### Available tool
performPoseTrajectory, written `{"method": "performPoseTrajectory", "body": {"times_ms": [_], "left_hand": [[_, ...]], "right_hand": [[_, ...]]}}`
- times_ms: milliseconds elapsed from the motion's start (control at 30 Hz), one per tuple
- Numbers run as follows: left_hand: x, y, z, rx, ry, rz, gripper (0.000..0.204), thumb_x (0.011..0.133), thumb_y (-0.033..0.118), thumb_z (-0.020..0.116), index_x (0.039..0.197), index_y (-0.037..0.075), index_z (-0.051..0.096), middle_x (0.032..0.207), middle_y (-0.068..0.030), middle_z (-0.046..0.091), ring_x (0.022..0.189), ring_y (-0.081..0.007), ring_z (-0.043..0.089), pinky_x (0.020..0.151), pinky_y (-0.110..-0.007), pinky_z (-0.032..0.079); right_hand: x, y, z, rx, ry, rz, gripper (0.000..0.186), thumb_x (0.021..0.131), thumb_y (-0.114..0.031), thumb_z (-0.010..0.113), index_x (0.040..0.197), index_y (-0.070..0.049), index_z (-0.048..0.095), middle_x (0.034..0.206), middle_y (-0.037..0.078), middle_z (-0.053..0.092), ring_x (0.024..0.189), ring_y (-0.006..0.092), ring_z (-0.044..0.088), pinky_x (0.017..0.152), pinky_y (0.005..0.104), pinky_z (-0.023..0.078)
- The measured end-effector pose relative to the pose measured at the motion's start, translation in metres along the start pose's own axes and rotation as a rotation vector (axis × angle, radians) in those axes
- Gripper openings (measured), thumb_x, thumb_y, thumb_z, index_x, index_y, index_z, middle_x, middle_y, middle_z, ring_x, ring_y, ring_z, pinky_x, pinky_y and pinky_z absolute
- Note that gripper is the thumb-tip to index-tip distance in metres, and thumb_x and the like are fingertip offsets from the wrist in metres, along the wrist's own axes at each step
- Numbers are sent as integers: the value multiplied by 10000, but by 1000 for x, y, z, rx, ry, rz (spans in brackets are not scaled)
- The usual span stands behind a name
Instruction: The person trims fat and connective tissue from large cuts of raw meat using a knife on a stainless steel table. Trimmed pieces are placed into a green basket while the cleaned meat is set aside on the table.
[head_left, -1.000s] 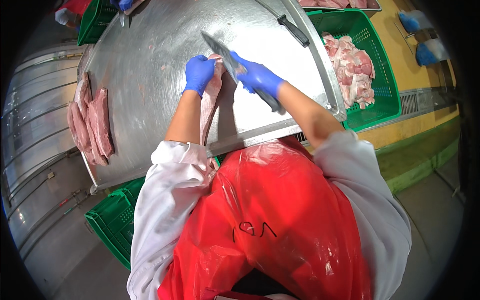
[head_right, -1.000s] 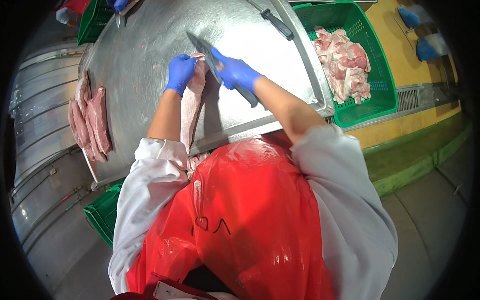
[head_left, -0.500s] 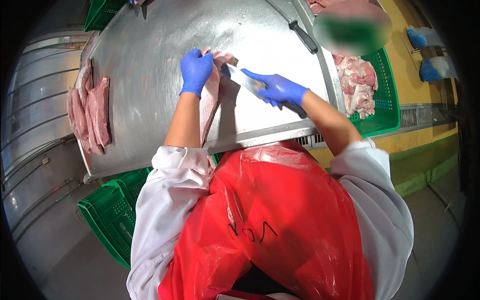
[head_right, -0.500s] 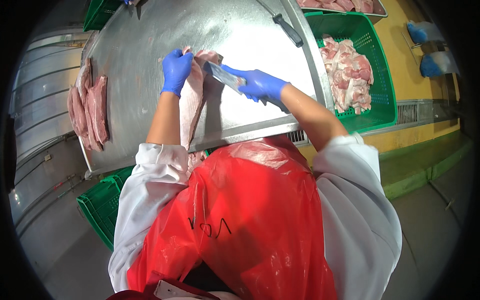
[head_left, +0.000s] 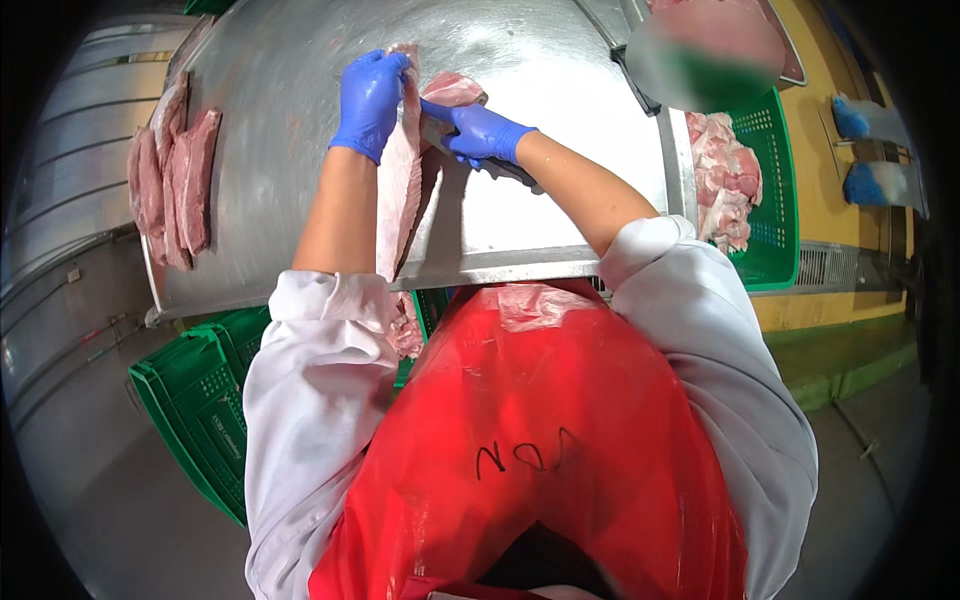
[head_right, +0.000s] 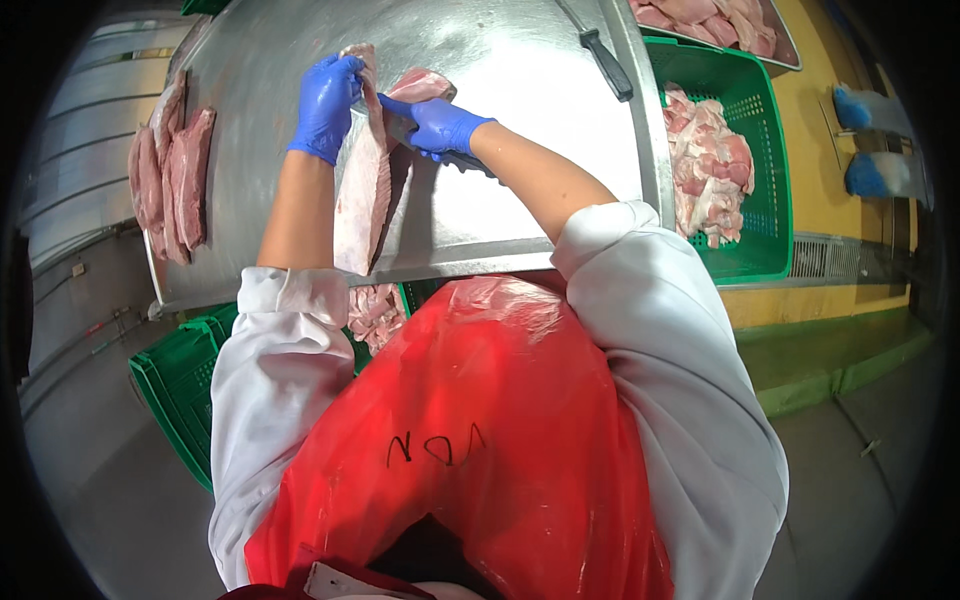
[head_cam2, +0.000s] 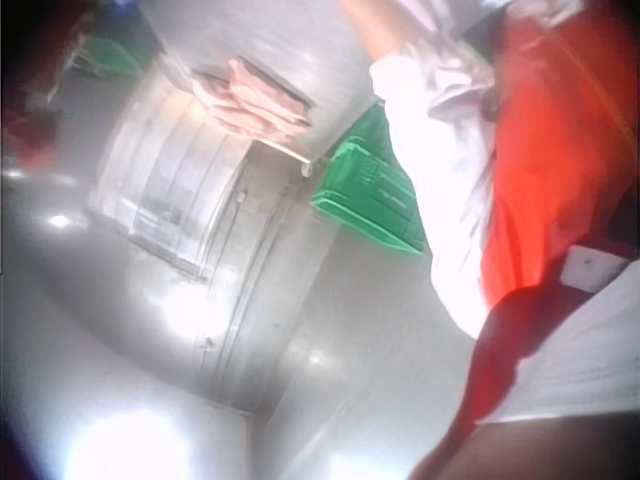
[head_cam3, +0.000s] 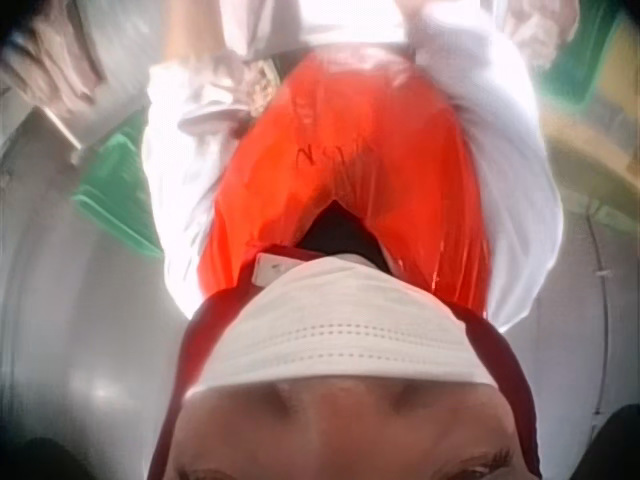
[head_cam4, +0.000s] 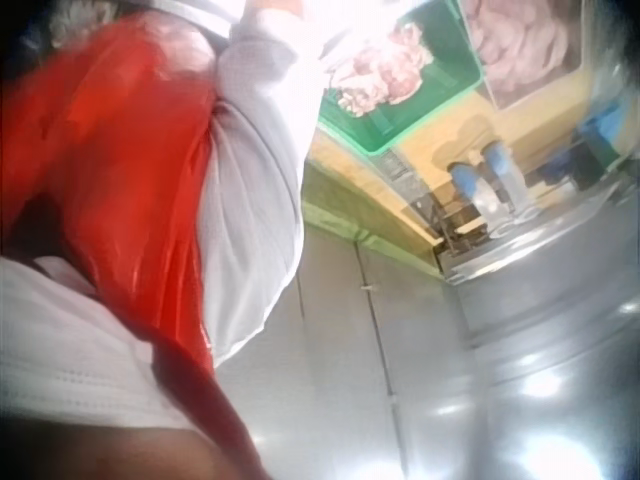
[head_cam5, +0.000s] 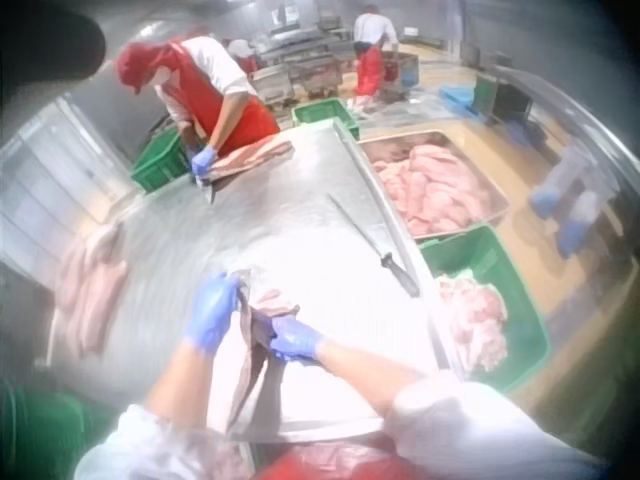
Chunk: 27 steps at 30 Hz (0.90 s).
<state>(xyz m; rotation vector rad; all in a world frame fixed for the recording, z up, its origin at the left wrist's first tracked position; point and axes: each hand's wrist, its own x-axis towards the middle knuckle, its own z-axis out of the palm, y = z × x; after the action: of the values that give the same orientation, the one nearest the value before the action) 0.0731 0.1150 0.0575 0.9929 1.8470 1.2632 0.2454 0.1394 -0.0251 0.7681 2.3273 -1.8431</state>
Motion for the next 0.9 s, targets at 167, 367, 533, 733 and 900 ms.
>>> {"method": "performPoseTrajectory", "body": {"times_ms": [167, 367, 533, 733, 900], "left_hand": [[-11, 22, -27, -213, 76, -90, 84, 864, 76, 621, 878, 4, 662, 689, 10, 543, 547, -67, 458, 508, -219, 354], [-21, 36, -5, 69, -79, -81, 84, 886, 109, 642, 835, 48, 616, 682, -15, 549, 618, -111, 530, 596, -266, 428], [-14, 26, -25, 128, -94, 37, 156, 867, 109, 541, 828, 39, 674, 736, -77, 624, 651, -173, 561, 555, -341, 421], [-20, 41, -8, -68, -64, -36, 177, 878, 117, 554, 776, 48, 680, 668, -41, 595, 595, -154, 512, 521, -313, 381], [-38, 60, -24, -223, -128, -131, 159, 873, 93, 553, 770, 84, 673, 646, -22, 556, 553, -116, 467, 487, -275, 339]], "right_hand": [[-88, 9, 14, 167, -160, -5, 782, 942, -104, 457, 1592, -346, 97, 734, 73, 611, 530, 139, 591, 547, 306, 568], [-10, -34, 43, 408, 11, 38, 851, 868, -7, 468, 1603, -137, 61, 727, 105, 610, 496, 176, 558, 489, 322, 495], [-93, -30, 79, 425, -30, 21, 833, 899, -59, 485, 1604, -142, 50, 725, 125, 631, 547, 177, 604, 521, 319, 529], [-20, -37, 100, 274, 142, 44, 786, 923, -112, 498, 1590, -86, 82, 766, 174, 653, 600, 255, 659, 584, 358, 564], [-65, -30, 129, 187, 133, -47, 755, 934, -161, 461, 1592, -118, 91, 860, 254, 670, 652, 281, 678, 669, 380, 568]]}}
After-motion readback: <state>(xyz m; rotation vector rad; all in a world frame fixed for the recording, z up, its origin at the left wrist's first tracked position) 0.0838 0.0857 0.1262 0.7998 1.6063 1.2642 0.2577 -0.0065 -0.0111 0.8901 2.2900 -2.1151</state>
